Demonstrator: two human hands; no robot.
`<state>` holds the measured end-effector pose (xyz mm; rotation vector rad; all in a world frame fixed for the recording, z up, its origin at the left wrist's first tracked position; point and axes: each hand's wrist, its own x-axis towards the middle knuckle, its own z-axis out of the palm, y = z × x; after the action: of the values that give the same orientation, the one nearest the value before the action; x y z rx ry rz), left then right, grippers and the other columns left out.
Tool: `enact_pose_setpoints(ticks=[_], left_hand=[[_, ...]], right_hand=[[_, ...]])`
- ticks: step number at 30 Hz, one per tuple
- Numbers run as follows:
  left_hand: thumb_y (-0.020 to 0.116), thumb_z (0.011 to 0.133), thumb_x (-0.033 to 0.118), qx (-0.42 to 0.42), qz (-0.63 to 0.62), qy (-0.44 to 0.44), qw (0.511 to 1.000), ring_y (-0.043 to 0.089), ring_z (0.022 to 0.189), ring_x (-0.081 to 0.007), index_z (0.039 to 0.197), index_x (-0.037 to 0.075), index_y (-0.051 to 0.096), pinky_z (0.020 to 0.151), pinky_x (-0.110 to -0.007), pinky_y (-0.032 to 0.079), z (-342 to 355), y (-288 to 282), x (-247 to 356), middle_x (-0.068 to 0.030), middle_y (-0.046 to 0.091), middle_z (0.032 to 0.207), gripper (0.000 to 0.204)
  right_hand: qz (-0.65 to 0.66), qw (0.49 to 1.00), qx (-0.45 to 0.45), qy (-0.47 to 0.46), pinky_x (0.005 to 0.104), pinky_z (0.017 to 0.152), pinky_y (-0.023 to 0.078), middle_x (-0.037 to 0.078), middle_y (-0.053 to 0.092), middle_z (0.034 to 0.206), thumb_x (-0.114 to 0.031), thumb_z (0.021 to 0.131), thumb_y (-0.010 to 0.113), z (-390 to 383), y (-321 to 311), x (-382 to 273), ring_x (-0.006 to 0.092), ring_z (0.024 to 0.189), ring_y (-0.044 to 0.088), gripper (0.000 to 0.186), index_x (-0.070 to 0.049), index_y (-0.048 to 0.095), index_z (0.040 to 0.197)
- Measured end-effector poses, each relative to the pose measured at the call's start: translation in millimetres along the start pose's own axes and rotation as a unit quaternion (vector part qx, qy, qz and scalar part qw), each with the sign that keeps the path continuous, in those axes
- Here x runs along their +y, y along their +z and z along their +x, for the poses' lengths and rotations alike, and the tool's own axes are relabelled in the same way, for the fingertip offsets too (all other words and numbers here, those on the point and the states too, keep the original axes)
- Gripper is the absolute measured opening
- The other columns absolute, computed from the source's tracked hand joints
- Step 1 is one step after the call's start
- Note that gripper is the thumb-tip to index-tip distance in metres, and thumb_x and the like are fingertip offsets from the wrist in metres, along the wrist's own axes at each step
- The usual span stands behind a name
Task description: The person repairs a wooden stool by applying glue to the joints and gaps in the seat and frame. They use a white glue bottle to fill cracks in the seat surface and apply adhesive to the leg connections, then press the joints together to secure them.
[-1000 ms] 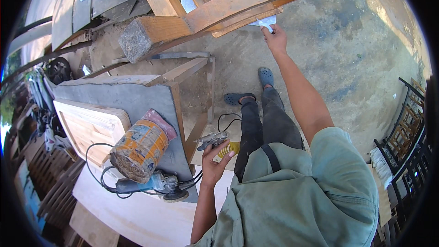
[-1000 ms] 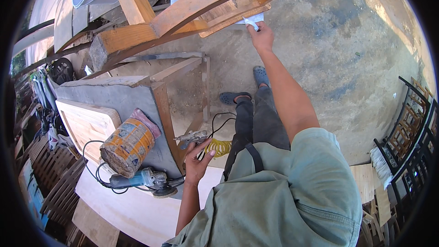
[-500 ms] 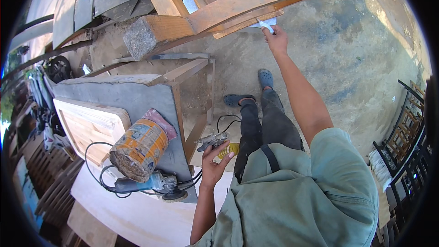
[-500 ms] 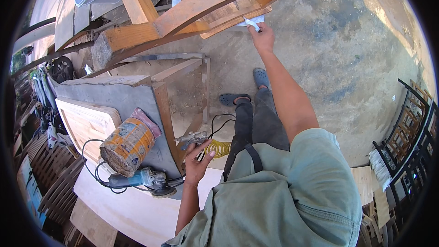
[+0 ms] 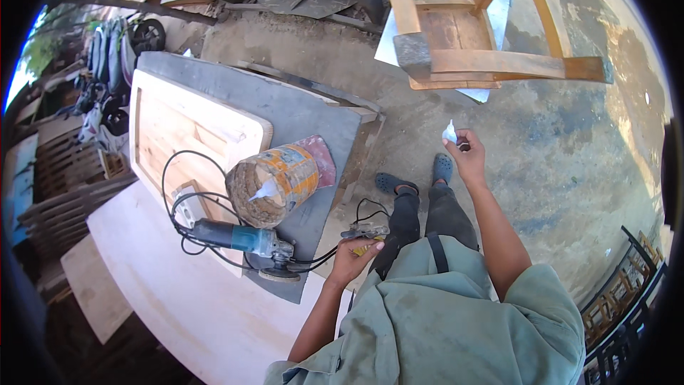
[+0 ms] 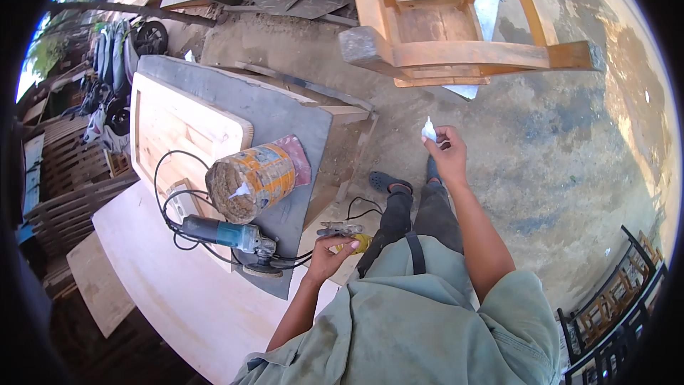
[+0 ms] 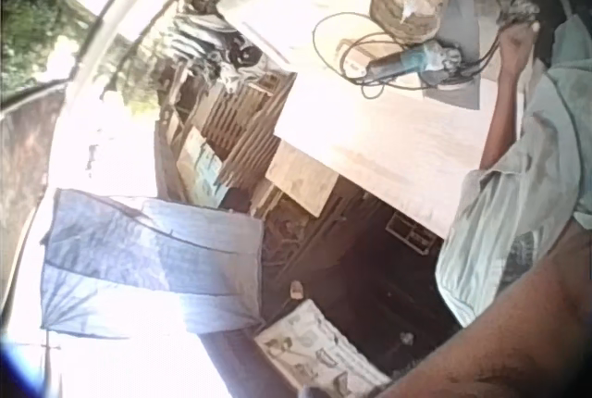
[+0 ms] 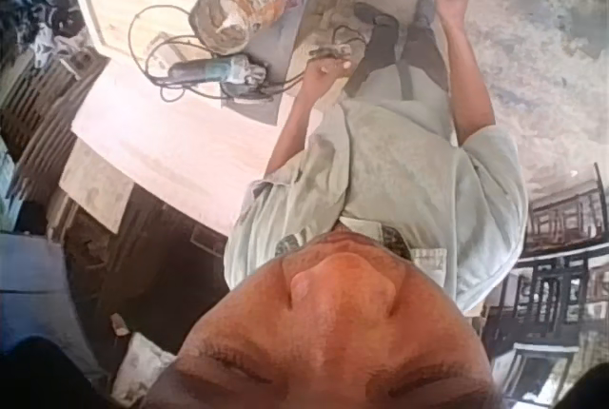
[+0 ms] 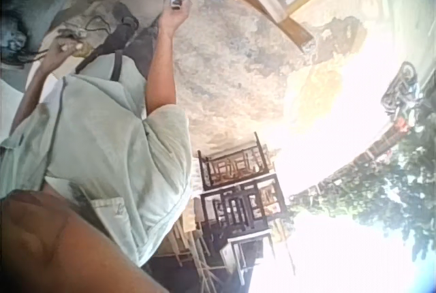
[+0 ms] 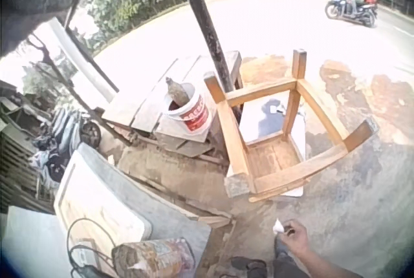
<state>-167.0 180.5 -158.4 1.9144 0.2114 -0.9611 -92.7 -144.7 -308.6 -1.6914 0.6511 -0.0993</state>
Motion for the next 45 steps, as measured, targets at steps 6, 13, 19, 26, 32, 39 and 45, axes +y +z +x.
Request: enact_pose_setpoints(ticks=[6,13,19,26,32,39,45], left_hand=[[0.075,0.091,0.028,0.055,-0.045,0.077,0.994,0.066,0.080,-0.0134,0.090,-0.002,0.076,0.078,-0.032,0.051,-41,-3,-23,-0.0105,0.075,0.087,0.029],[0.074,0.091,0.033,0.112,-0.090,0.090,0.985,0.067,0.080,-0.0133,0.093,0.000,0.078,0.076,-0.031,0.051,-86,-5,-35,-0.0108,0.075,0.083,0.033],[0.075,0.091,0.032,0.124,-0.095,0.065,0.986,0.068,0.081,-0.0131,0.094,0.000,0.078,0.077,-0.031,0.051,-93,-6,-53,-0.0112,0.076,0.087,0.033],[0.077,0.089,0.033,0.143,-0.142,0.125,0.972,0.065,0.077,-0.0110,0.088,-0.004,0.076,0.075,-0.030,0.051,-97,-11,-46,-0.0107,0.075,0.081,0.037],[0.077,0.088,0.033,0.134,-0.132,0.071,0.980,0.059,0.067,-0.0088,0.071,-0.004,0.073,0.064,-0.028,0.047,-86,-16,-55,-0.0043,0.068,0.067,0.040],[0.078,0.088,0.022,0.232,-0.191,0.117,0.947,0.057,0.070,-0.0105,0.066,-0.004,0.069,0.065,-0.026,0.042,-142,-44,-23,-0.0045,0.064,0.074,0.035],[0.071,0.092,0.013,0.484,-0.326,0.205,0.786,0.058,0.080,-0.0141,0.067,0.004,0.064,0.074,-0.029,0.045,-242,-102,-43,-0.0082,0.068,0.087,0.027]], right_hand=[[0.054,0.956,-0.224,-0.180,0.0239,0.065,0.044,0.000,0.062,0.087,-0.011,0.082,0.080,-24,62,-179,0.0080,0.073,0.053,0.028,-0.003,0.069,0.107],[-0.094,0.806,-0.516,-0.273,0.0322,0.067,0.049,0.008,0.064,0.089,-0.017,0.084,0.078,-61,156,-344,0.0175,0.073,0.061,0.032,-0.008,0.070,0.113],[-0.320,0.619,-0.572,-0.433,0.0465,0.075,0.054,0.017,0.073,0.094,-0.018,0.080,0.075,-74,235,-345,0.0367,0.085,0.070,0.024,-0.008,0.076,0.102],[-0.498,0.500,-0.544,-0.455,0.0478,0.078,0.055,0.019,0.073,0.099,-0.009,0.080,0.064,-91,266,-298,0.0368,0.089,0.071,0.025,-0.009,0.076,0.101],[-0.329,0.673,-0.538,-0.386,0.0437,0.070,0.053,0.017,0.072,0.091,-0.016,0.086,0.067,-104,203,-367,0.0327,0.085,0.070,0.022,-0.006,0.072,0.105],[-0.060,0.894,-0.367,-0.248,0.0243,0.060,0.043,-0.003,0.051,0.064,-0.018,0.099,0.063,-87,71,-316,0.0071,0.062,0.050,0.025,0.000,0.062,0.082],[-0.185,0.892,-0.409,-0.050,0.0267,0.065,0.050,0.001,0.064,0.071,-0.008,0.090,0.069,-51,-53,-134,0.0103,0.068,0.062,0.006,-0.002,0.066,0.089]])
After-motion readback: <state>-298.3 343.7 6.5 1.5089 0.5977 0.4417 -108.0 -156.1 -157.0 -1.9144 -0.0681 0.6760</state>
